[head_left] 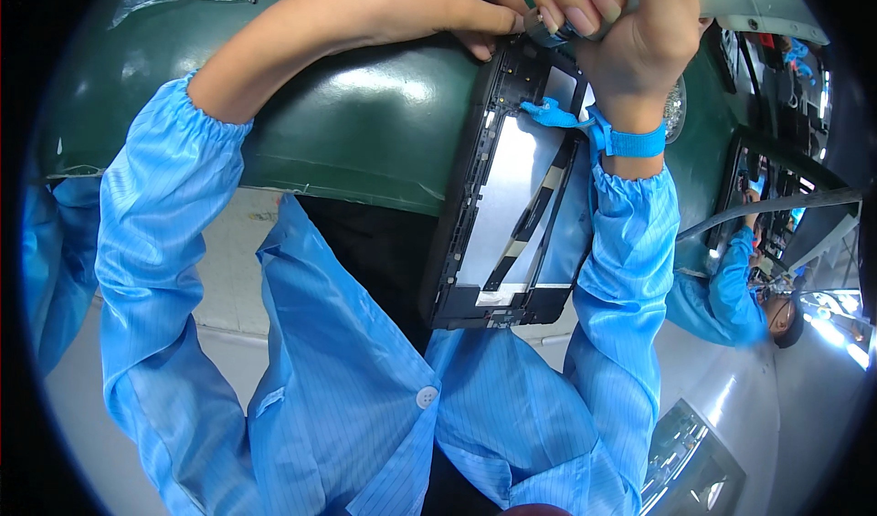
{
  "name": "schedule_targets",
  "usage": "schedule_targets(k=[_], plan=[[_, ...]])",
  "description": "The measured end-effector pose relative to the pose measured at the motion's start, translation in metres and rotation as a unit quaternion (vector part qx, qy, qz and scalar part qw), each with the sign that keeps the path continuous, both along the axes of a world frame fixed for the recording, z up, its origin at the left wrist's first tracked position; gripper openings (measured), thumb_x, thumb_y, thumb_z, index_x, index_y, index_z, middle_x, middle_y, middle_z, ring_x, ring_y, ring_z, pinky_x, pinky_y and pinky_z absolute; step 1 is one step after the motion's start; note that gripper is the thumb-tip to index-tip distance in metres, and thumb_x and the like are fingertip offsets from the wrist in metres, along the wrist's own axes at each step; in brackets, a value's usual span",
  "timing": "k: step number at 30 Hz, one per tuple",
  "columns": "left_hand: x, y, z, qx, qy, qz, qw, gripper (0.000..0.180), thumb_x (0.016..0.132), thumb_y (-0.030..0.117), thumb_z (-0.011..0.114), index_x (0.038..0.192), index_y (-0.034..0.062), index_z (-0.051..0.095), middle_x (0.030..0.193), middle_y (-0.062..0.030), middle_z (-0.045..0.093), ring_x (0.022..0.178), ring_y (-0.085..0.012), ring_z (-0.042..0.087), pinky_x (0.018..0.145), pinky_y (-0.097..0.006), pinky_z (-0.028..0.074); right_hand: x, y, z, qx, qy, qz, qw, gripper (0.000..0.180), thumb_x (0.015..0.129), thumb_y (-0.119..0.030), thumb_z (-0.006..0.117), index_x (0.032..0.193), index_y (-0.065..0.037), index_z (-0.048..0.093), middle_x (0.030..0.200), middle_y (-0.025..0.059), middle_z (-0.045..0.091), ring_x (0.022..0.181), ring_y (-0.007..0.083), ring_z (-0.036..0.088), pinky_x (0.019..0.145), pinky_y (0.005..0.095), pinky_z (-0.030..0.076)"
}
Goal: Assembling electronic screen components using an electric screwdriver at a factory workbench.
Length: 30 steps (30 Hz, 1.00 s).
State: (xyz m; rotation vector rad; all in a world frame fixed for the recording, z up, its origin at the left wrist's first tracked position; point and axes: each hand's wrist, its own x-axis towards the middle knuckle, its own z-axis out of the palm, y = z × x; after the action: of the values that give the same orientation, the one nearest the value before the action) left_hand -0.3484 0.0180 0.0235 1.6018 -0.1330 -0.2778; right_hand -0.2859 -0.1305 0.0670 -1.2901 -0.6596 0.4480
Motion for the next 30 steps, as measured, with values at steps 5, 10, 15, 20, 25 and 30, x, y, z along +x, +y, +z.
schedule_targets(k=[5,10,15,20,25,30], plan=[[-0.002,-0.003,0.001,0.009,-0.022,0.013,1.0,0.024,0.089,0.015,0.069,0.093,-0.0085,0.07,0.072,-0.005,0.067,0.066,-0.0086,0.06,0.063,-0.024,0.049,-0.007,0.001,0.008,0.022,-0.004,-0.023,0.999,0.02,0.1,-0.018,0.056,0.087,-0.003,0.053,0.047,-0.0018,0.035,0.033,0.01,0.033,0.035,0.0253,0.034],[0.001,0.0,-0.018,0.116,-0.144,0.016,0.983,0.026,0.083,0.01,0.064,0.103,-0.0063,0.071,0.083,-0.0131,0.072,0.072,-0.0161,0.07,0.072,-0.029,0.057,-0.007,-0.001,0.006,0.027,-0.003,-0.034,0.999,0.014,0.097,-0.011,0.061,0.088,-0.003,0.054,0.049,-0.0008,0.04,0.035,0.0102,0.037,0.036,0.0256,0.035],[0.001,0.001,-0.021,0.087,-0.142,0.001,0.986,0.029,0.083,0.006,0.058,0.107,-0.0057,0.07,0.086,-0.015,0.072,0.075,-0.0172,0.07,0.074,-0.03,0.057,-0.002,-0.006,0.0,0.049,-0.003,-0.042,0.998,0.01,0.097,-0.01,0.061,0.094,-0.002,0.057,0.051,-0.0005,0.043,0.037,0.0093,0.04,0.037,0.0251,0.036],[-0.006,-0.004,-0.016,0.087,-0.153,0.014,0.984,0.025,0.082,0.009,0.062,0.103,-0.0047,0.069,0.084,-0.015,0.07,0.073,-0.0191,0.07,0.071,-0.031,0.057,-0.009,-0.003,0.007,0.062,0.019,-0.071,0.995,0.013,0.097,-0.011,0.062,0.104,0.0,0.059,0.053,-0.0003,0.045,0.039,0.0093,0.042,0.039,0.0252,0.037],[-0.108,-0.056,0.015,0.365,-0.314,0.091,0.871,0.058,0.067,0.05,0.081,0.093,0.0032,0.058,0.095,-0.0158,0.053,0.086,-0.0342,0.055,0.072,-0.047,0.046,0.002,-0.019,0.022,0.073,0.015,-0.078,0.994,0.023,0.094,-0.013,0.064,0.113,0.001,0.06,0.052,-0.0004,0.045,0.038,0.01,0.042,0.039,0.0267,0.039],[-0.171,-0.109,0.014,0.49,-0.294,0.009,0.821,0.085,0.067,0.064,0.077,0.128,0.0068,0.061,0.13,-0.0197,0.054,0.124,-0.0468,0.048,0.101,-0.06,0.041,0.03,-0.056,0.04,0.1,0.004,-0.135,0.986,0.021,0.094,-0.015,0.06,0.108,0.001,0.063,0.05,-0.0024,0.039,0.036,0.0098,0.039,0.037,0.0265,0.039]])
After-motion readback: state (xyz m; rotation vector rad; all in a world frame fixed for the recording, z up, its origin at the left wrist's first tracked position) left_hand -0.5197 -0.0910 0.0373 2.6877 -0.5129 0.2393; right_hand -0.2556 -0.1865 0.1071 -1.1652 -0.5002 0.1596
